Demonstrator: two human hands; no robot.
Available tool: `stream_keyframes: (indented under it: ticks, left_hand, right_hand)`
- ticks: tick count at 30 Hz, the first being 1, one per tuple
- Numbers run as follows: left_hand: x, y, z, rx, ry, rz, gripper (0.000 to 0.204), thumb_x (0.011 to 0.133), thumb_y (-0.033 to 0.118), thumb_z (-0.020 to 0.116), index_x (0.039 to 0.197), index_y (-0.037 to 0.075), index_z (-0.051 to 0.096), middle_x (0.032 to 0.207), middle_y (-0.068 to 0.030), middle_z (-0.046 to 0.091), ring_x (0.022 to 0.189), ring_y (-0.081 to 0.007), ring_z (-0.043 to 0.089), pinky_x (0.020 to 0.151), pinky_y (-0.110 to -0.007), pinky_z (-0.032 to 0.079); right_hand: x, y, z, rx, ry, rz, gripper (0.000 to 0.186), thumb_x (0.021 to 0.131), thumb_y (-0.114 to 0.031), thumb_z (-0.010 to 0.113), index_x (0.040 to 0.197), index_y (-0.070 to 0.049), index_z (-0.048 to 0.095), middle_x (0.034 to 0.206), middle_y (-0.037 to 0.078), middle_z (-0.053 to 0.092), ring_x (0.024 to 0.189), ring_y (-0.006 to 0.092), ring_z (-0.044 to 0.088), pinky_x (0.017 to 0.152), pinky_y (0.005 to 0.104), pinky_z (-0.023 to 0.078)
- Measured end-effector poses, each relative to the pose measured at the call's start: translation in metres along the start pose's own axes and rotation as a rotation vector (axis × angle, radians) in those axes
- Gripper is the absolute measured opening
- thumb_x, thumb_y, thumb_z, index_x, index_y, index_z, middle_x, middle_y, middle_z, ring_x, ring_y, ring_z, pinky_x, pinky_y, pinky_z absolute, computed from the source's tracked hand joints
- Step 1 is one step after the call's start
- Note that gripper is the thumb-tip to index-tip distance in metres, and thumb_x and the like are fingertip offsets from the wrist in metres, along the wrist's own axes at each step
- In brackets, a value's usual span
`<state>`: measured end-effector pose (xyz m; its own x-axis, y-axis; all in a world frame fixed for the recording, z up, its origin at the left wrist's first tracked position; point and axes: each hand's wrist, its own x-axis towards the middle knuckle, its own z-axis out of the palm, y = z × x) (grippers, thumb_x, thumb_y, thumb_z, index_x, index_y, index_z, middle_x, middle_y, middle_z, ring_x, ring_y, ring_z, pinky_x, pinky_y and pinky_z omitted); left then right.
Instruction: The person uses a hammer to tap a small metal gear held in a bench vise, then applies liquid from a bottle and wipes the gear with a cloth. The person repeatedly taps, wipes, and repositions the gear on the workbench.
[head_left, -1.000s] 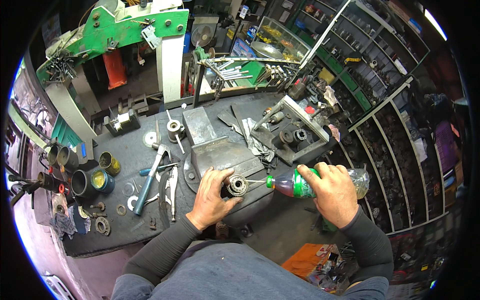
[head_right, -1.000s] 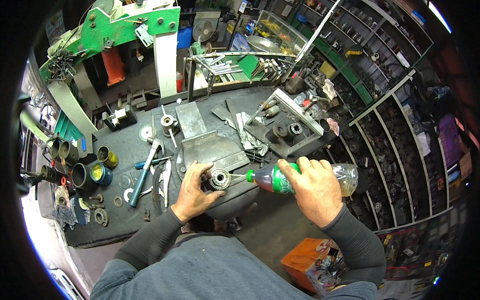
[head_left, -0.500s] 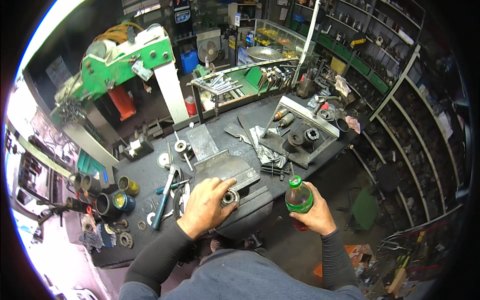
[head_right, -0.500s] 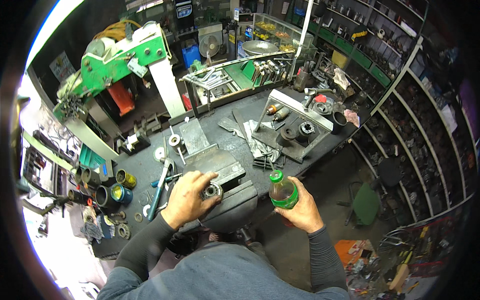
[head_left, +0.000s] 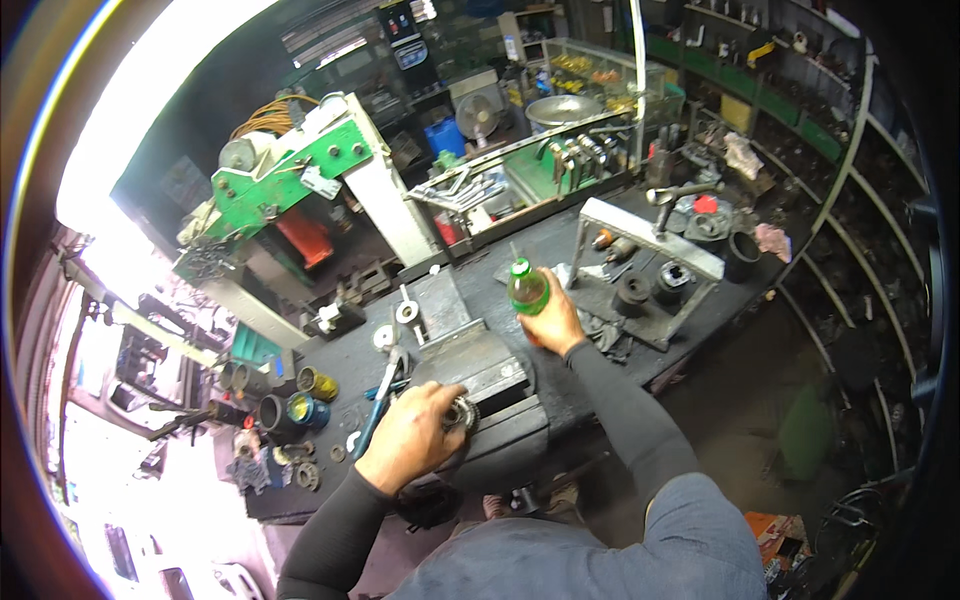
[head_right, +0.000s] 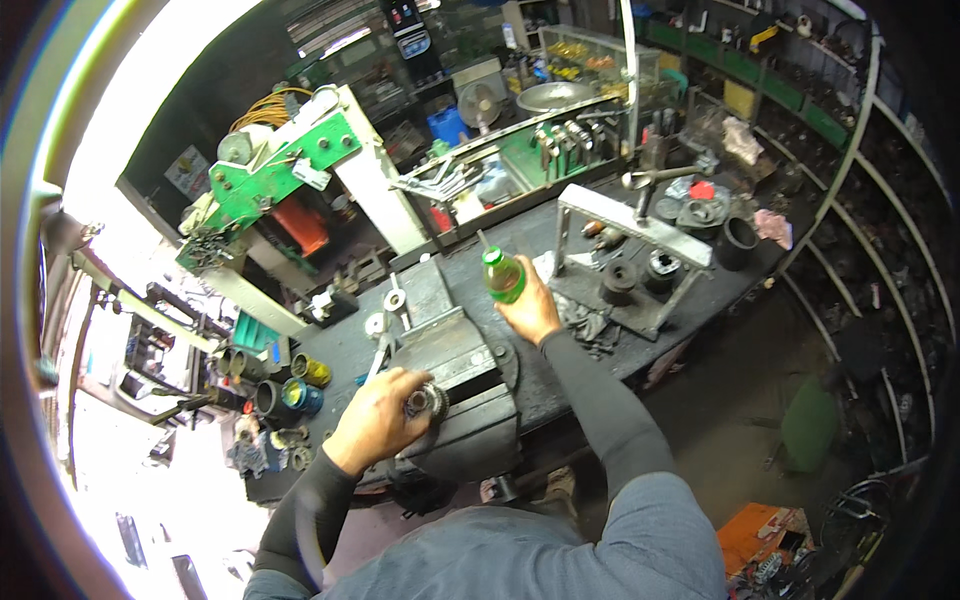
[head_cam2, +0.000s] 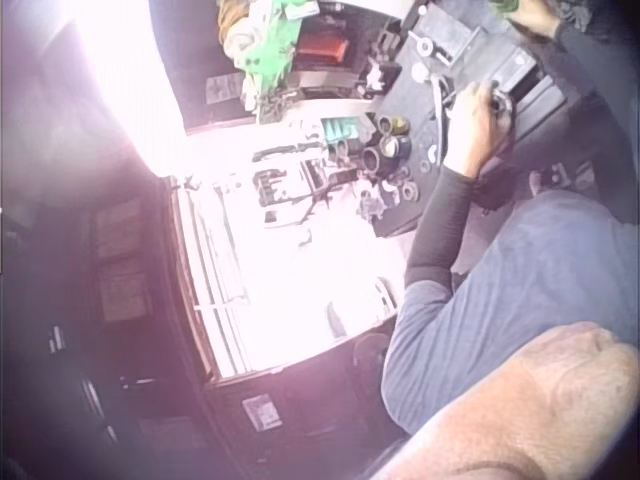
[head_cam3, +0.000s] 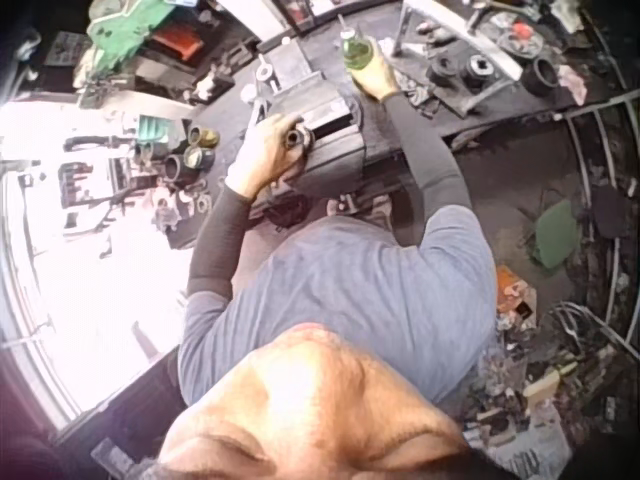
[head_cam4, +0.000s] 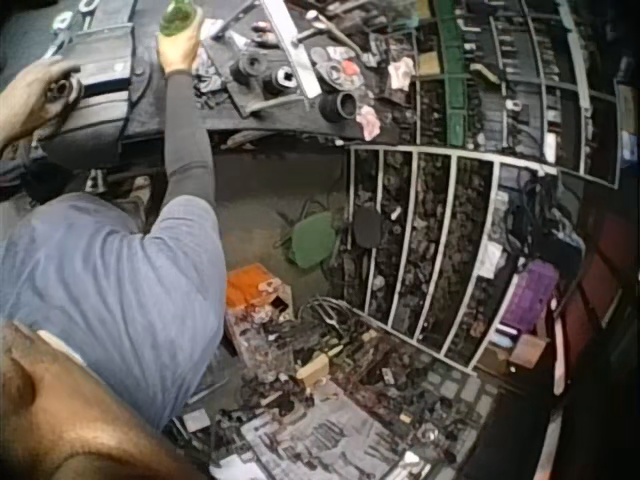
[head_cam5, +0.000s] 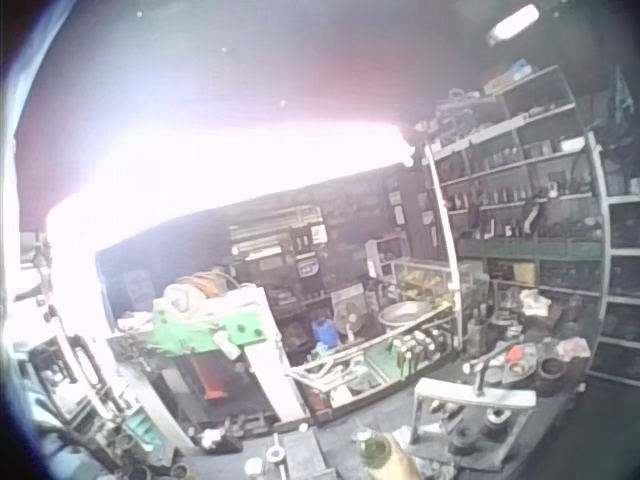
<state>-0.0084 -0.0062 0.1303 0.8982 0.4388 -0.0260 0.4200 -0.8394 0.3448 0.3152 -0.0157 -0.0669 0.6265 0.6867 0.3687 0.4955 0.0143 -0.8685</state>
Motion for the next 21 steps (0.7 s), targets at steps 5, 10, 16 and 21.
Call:
stream_keyframes:
  ticks: [5,10,16,21]
  left_hand:
    - [0.001,0.008,0.007,-0.007,0.042,0.163,0.058,0.083,0.01,0.08,0.14,0.002,0.07,0.121,-0.022,0.07,0.121,-0.0423,0.068,0.107,-0.048,0.057]
    - [0.004,0.018,0.005,-0.126,0.088,-0.259,0.06,0.082,0.008,0.079,0.142,0.003,0.07,0.126,-0.0216,0.074,0.125,-0.0405,0.069,0.11,-0.046,0.057]
    - [-0.009,0.001,0.01,-0.161,0.162,0.049,0.064,0.084,-0.002,0.075,0.147,0.006,0.069,0.125,-0.018,0.078,0.111,-0.0337,0.076,0.102,-0.044,0.061]
    - [-0.035,-0.035,0.018,-0.333,0.385,-0.303,0.06,0.089,0.003,0.078,0.148,0.003,0.067,0.095,-0.0098,0.082,0.08,-0.0173,0.074,0.078,-0.034,0.061]
  right_hand:
    - [0.016,0.044,0.044,-0.062,0.05,0.108,0.092,0.074,-0.016,0.101,0.152,-0.009,0.052,0.145,0.021,0.07,0.137,0.0434,0.067,0.113,0.0487,0.057]
    - [0.021,0.052,0.05,-0.131,-0.01,0.164,0.099,0.076,-0.022,0.103,0.158,-0.009,0.049,0.143,0.024,0.072,0.134,0.0442,0.07,0.112,0.0501,0.057]
    - [0.029,0.049,0.034,-0.209,-0.165,0.184,0.101,0.079,-0.029,0.102,0.162,-0.008,0.049,0.144,0.028,0.072,0.13,0.0466,0.072,0.108,0.0522,0.059]
    - [0.039,0.048,0.005,-0.365,-0.314,0.246,0.103,0.081,-0.024,0.099,0.165,0.002,0.045,0.128,0.032,0.078,0.122,0.0478,0.075,0.106,0.0525,0.06]
